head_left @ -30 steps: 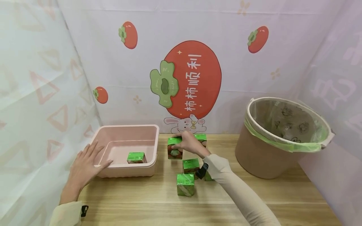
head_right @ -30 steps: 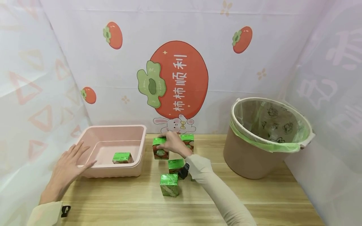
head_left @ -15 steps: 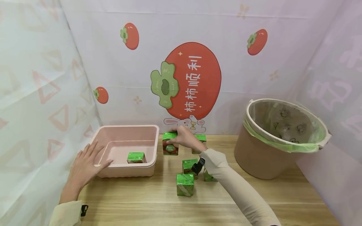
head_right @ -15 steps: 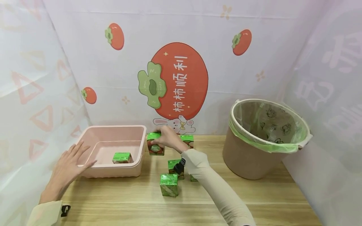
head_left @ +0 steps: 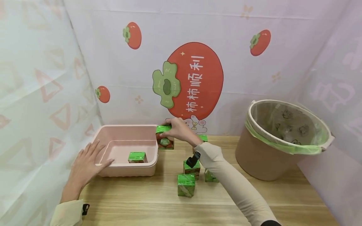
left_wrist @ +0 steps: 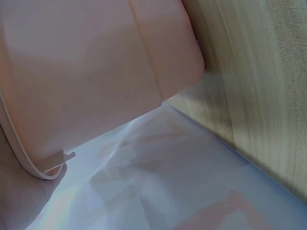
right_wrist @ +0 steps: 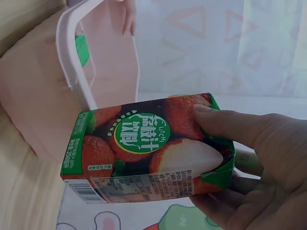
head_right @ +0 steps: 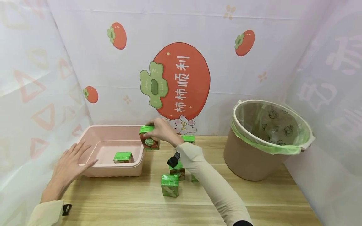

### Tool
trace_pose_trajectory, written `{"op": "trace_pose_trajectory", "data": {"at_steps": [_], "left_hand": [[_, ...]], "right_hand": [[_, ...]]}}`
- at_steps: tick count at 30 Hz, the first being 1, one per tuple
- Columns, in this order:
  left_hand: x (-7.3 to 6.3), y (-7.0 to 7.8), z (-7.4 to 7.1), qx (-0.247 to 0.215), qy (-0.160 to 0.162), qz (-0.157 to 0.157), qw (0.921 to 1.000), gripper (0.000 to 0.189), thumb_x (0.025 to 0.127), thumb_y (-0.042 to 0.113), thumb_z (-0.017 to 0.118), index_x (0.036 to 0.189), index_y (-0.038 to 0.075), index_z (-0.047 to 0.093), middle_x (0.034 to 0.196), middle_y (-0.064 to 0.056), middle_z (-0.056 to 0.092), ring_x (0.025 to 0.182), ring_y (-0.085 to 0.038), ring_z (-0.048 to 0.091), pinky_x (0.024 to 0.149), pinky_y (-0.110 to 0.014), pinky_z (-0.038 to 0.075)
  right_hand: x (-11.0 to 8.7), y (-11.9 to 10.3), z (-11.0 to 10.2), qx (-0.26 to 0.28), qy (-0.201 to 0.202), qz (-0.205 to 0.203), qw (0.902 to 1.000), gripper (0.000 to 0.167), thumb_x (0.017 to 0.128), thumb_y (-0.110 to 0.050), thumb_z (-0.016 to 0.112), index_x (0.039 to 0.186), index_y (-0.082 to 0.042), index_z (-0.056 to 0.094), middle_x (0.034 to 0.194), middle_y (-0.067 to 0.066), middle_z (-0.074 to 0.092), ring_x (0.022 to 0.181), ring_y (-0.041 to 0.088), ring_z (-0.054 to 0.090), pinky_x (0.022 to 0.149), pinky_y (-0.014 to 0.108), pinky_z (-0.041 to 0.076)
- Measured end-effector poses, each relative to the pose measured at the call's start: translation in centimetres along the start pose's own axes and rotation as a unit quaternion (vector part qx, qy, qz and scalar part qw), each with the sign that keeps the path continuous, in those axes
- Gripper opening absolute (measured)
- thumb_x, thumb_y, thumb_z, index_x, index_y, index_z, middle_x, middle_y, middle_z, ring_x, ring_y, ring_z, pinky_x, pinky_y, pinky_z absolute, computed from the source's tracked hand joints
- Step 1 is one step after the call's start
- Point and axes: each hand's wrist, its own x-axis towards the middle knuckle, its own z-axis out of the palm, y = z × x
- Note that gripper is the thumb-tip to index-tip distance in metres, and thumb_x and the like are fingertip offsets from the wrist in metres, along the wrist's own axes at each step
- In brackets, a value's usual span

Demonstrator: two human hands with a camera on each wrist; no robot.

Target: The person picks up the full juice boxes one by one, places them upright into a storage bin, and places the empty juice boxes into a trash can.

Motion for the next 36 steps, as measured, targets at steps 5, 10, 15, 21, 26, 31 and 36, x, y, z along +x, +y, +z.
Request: {"op": "trace_pose_trajectory", "data": {"at_steps": [5,10,15,21,26,31,36], "left_hand": [[0.0,0.1,0.0,0.002,0.004,0.000,1.0000,0.080,0.095,0.057,0.069,0.154,0.007,0.048,0.169,-0.022,0.032,0.153,-0.054,0.026,0.121,-0.073,0.016],[-0.1,0.1,0.1,0.006,0.008,0.002,0.9999,0.081,0.095,0.057,0.069,0.155,0.007,0.047,0.169,-0.022,0.032,0.153,-0.053,0.026,0.119,-0.074,0.018],[-0.1,-0.1,0.1,0.006,0.010,0.005,0.9999,0.082,0.095,0.057,0.068,0.157,0.008,0.046,0.170,-0.022,0.030,0.153,-0.053,0.025,0.120,-0.074,0.017],[0.0,0.0,0.2,0.008,0.007,0.005,0.9999,0.082,0.095,0.057,0.068,0.157,0.008,0.045,0.170,-0.021,0.030,0.153,-0.054,0.025,0.120,-0.074,0.018],[0.4,0.3,0.4,0.001,-0.003,0.005,1.0000,0.082,0.096,0.057,0.068,0.155,0.007,0.046,0.170,-0.021,0.029,0.154,-0.052,0.024,0.121,-0.073,0.016],[0.3,0.2,0.4,0.000,0.004,0.004,1.0000,0.080,0.095,0.056,0.068,0.155,0.006,0.047,0.170,-0.021,0.029,0.155,-0.052,0.022,0.122,-0.073,0.014],[0.0,0.0,0.3,0.006,0.009,0.004,0.9999,0.080,0.095,0.057,0.068,0.155,0.006,0.047,0.170,-0.022,0.030,0.154,-0.053,0.024,0.120,-0.075,0.017]], "right_hand": [[0.5,-0.2,-0.2,0.001,0.002,0.001,1.0000,0.032,0.088,-0.014,0.088,0.116,-0.001,0.079,0.105,0.008,0.080,0.095,0.018,0.072,0.081,0.023,0.058],[1.0,-0.6,-0.5,-0.010,0.016,0.003,0.9998,0.034,0.087,-0.014,0.089,0.117,-0.001,0.079,0.105,0.009,0.080,0.094,0.020,0.072,0.080,0.024,0.057],[1.4,-1.4,-0.7,-0.004,0.022,0.005,0.9997,0.036,0.088,-0.015,0.088,0.119,-0.001,0.078,0.107,0.010,0.079,0.095,0.020,0.071,0.080,0.024,0.058],[2.2,-2.1,-0.4,0.020,0.015,-0.005,0.9997,0.036,0.089,-0.014,0.088,0.120,0.000,0.078,0.108,0.012,0.079,0.094,0.020,0.072,0.079,0.022,0.059],[3.0,-2.2,0.3,0.033,0.010,-0.009,0.9994,0.035,0.089,-0.012,0.087,0.121,0.001,0.077,0.109,0.012,0.079,0.093,0.019,0.072,0.079,0.020,0.057],[4.4,-2.5,1.9,0.059,0.007,-0.015,0.9981,0.035,0.089,-0.009,0.086,0.121,0.003,0.077,0.111,0.015,0.078,0.091,0.016,0.071,0.077,0.018,0.055],[5.6,-3.1,4.1,0.059,0.021,0.003,0.9980,0.035,0.088,-0.010,0.087,0.120,-0.001,0.078,0.112,0.012,0.079,0.093,0.014,0.069,0.079,0.017,0.053]]}}
